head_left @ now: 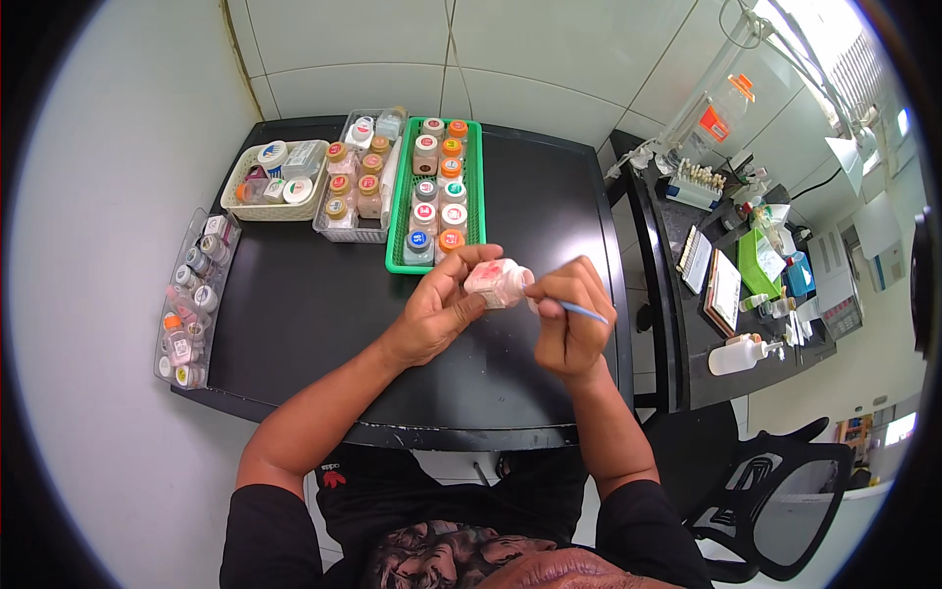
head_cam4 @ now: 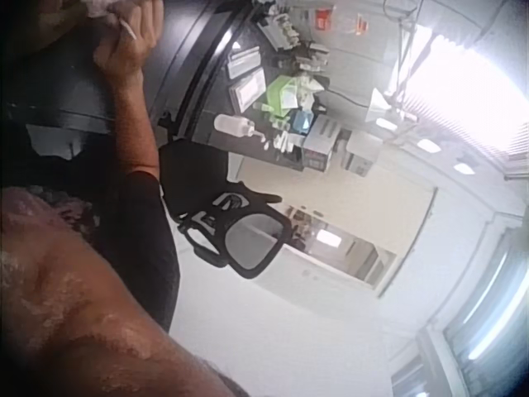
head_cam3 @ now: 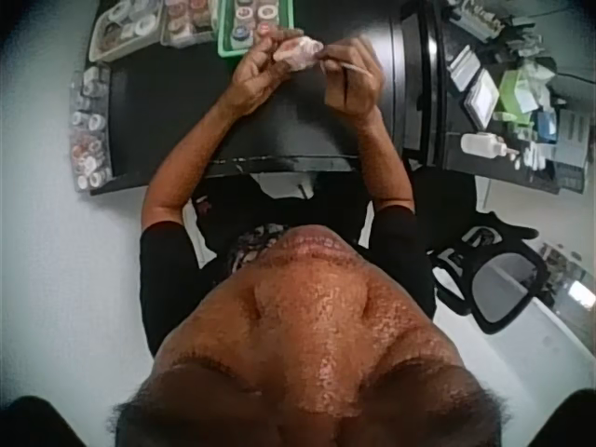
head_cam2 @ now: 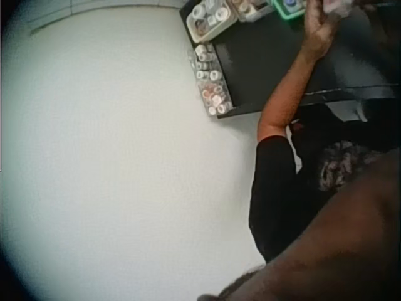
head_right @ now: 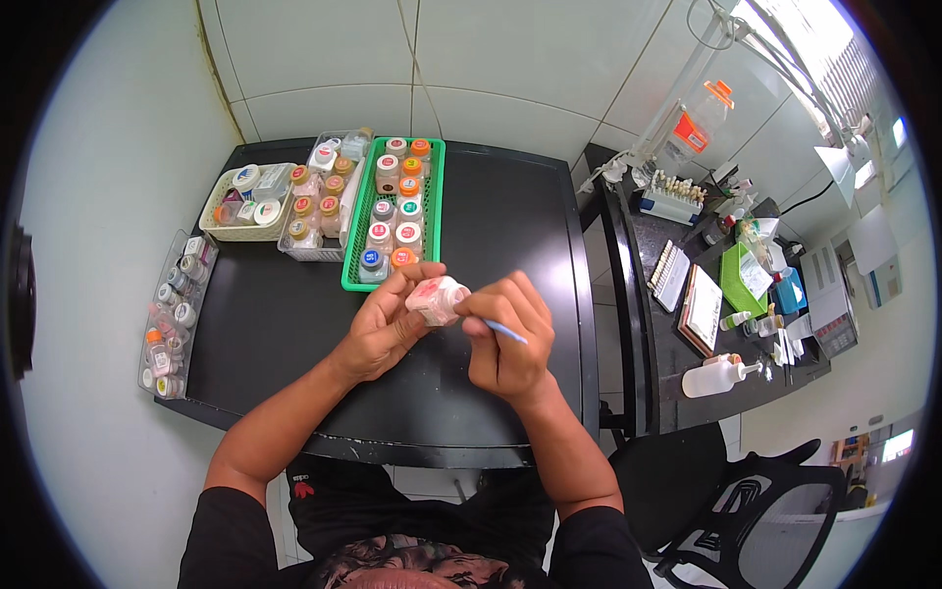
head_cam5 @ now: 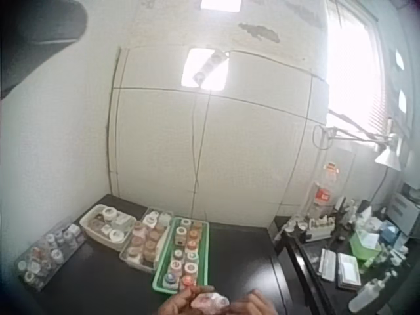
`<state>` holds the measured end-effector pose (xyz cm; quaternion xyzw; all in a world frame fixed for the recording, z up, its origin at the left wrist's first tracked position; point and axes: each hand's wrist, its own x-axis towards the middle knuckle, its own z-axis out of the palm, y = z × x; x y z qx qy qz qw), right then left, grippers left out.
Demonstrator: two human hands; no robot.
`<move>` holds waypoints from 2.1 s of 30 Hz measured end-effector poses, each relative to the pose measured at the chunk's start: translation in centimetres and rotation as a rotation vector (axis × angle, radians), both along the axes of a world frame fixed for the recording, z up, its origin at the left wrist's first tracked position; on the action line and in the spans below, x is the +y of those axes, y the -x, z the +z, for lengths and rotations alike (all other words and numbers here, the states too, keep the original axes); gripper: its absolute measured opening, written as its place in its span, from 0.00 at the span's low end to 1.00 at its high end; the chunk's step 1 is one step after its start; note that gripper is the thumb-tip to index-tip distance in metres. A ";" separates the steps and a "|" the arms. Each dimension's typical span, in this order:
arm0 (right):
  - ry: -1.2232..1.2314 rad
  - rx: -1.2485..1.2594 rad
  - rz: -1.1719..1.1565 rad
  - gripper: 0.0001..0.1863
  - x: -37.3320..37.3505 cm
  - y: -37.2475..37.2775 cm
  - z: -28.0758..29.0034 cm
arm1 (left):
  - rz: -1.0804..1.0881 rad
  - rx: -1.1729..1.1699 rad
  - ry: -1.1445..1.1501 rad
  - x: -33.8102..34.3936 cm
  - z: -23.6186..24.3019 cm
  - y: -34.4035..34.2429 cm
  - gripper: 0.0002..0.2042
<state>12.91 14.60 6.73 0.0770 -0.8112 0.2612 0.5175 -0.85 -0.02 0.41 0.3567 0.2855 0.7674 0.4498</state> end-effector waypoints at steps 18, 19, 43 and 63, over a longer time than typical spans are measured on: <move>-0.165 -0.210 -0.061 0.07 0.4 0.1 0.6 | 0.323 0.347 0.031 0.9 -1.1 -0.3 0.24; -0.152 -0.160 -0.054 0.06 0.3 -0.2 0.6 | 0.352 0.374 0.034 0.9 -1.1 -0.3 0.23; -0.083 -0.130 -0.009 0.03 -0.6 0.4 0.3 | 0.656 0.791 0.142 0.3 -0.6 -0.1 0.27; -0.114 -0.162 0.050 0.05 0.1 0.4 0.0 | 0.610 0.812 0.221 0.1 0.7 -0.4 0.27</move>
